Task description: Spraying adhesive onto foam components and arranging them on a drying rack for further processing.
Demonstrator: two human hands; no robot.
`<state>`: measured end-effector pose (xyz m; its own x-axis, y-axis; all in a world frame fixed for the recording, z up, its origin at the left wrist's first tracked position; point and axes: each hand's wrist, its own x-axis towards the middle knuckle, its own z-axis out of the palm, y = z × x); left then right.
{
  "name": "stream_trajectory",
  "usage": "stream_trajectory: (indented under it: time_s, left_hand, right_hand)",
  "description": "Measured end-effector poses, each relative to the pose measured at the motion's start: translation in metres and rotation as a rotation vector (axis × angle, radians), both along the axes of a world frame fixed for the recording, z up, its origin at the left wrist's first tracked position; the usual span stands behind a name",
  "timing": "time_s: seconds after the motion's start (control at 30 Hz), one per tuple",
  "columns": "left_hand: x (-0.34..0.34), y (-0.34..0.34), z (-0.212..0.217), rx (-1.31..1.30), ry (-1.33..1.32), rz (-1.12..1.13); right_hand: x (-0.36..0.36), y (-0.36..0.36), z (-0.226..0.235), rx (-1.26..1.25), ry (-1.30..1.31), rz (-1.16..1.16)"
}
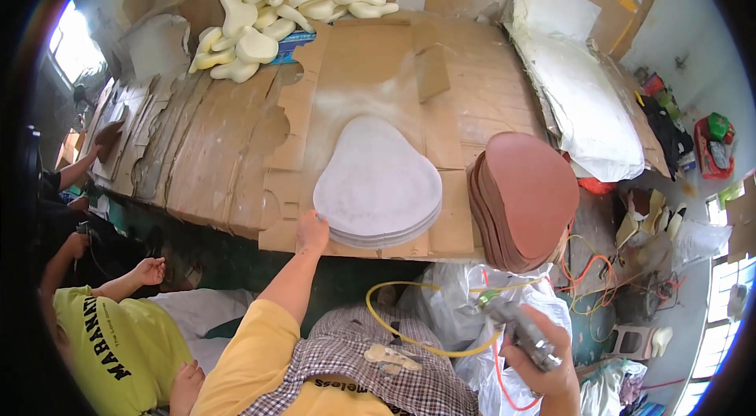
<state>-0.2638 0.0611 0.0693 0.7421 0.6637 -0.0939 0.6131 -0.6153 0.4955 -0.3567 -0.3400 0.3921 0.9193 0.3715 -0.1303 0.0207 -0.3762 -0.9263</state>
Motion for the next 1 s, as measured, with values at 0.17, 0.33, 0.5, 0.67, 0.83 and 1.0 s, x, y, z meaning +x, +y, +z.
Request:
stream_trajectory:
  time_s: [0.17,0.33,0.5,0.67,0.83,1.0]
  left_hand:
    - [0.009,0.003,0.008,-0.090,0.034,0.006]
    - [0.013,0.003,-0.002,-0.098,-0.090,0.046]
    - [0.025,0.005,-0.003,-1.129,-0.345,0.529]
    - [0.022,0.002,-0.020,-1.272,-0.497,0.546]
    - [0.034,-0.009,0.028,-1.388,-0.550,0.370]
    - [0.017,0.011,0.131,-1.582,-1.099,0.094]
  right_hand:
    - [-0.001,-0.010,-0.001,0.143,0.129,-0.177]
    - [0.008,0.005,-0.008,0.207,0.046,-0.193]
    - [0.006,-0.010,-0.006,0.220,0.074,-0.286]
    - [0.000,-0.002,-0.012,0.255,0.126,-0.224]
    - [0.005,0.001,-0.020,0.299,0.063,-0.270]
    - [0.001,-0.009,-0.016,0.227,0.059,-0.273]
